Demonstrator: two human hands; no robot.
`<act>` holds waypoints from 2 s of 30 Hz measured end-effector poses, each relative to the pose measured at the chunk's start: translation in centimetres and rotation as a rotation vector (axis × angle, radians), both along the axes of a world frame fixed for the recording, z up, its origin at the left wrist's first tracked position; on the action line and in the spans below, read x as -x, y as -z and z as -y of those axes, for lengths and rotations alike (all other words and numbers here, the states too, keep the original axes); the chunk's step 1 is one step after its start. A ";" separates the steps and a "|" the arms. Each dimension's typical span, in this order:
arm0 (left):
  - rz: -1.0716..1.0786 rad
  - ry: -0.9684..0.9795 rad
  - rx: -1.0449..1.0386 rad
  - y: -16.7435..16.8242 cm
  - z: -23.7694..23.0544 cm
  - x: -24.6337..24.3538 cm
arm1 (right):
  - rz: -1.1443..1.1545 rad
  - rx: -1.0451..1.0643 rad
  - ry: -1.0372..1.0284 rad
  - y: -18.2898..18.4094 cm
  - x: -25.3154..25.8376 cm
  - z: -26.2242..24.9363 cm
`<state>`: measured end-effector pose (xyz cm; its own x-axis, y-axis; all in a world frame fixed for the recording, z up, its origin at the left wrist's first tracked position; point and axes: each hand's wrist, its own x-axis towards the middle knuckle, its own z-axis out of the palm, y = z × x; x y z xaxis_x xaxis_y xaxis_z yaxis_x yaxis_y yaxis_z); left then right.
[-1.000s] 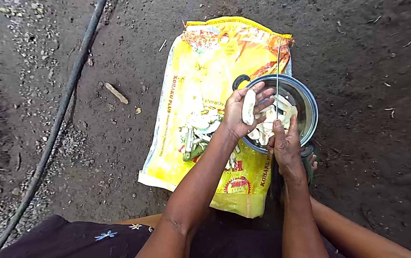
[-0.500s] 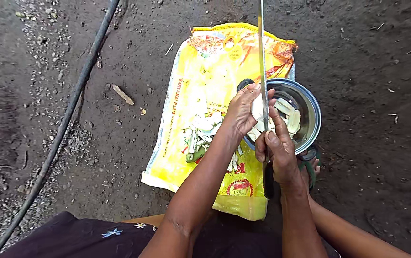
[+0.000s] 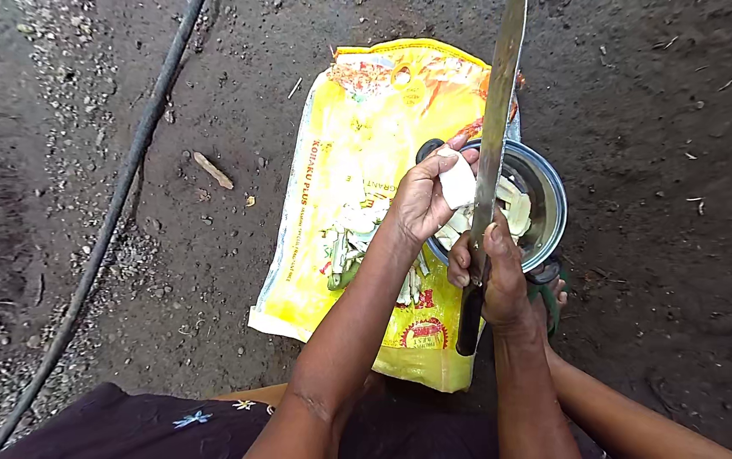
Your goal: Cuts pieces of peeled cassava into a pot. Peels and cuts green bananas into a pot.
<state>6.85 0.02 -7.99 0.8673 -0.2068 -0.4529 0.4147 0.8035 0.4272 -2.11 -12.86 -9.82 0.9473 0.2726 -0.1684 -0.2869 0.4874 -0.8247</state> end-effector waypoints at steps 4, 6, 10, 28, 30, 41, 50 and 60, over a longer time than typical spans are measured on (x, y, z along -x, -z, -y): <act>-0.088 -0.047 0.048 -0.3 0.0 -0.1 | -0.015 0.006 0.014 0.2 0.0 -0.2; -0.075 -0.056 0.097 -0.5 0.0 -0.2 | -0.060 -0.027 0.008 0.2 0.0 -0.1; -0.022 -0.036 0.002 -0.9 -0.2 -0.1 | -0.132 -0.157 -0.006 0.2 0.2 -0.1; -0.242 -0.190 -0.200 -1.4 0.7 -0.2 | 0.257 0.442 0.059 1.1 1.2 -2.4; -0.222 -0.132 -0.118 -1.2 0.3 -0.1 | 0.313 0.486 0.059 1.2 1.3 -2.5; -0.189 -0.112 -0.038 -0.8 -0.2 -0.2 | 0.346 0.511 0.006 0.9 1.1 -2.0; -0.158 -0.121 -0.105 -1.0 0.1 0.0 | 0.299 0.475 -0.033 0.9 0.9 -1.8; -0.120 -0.105 -0.063 -1.0 0.0 0.0 | 0.265 0.452 -0.096 0.6 0.8 -1.5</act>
<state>6.82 0.01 -6.98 0.8215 -0.0859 -0.5637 0.3810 0.8182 0.4306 -2.91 -11.40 -10.42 0.9475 0.3161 -0.0478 -0.0664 0.0483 -0.9966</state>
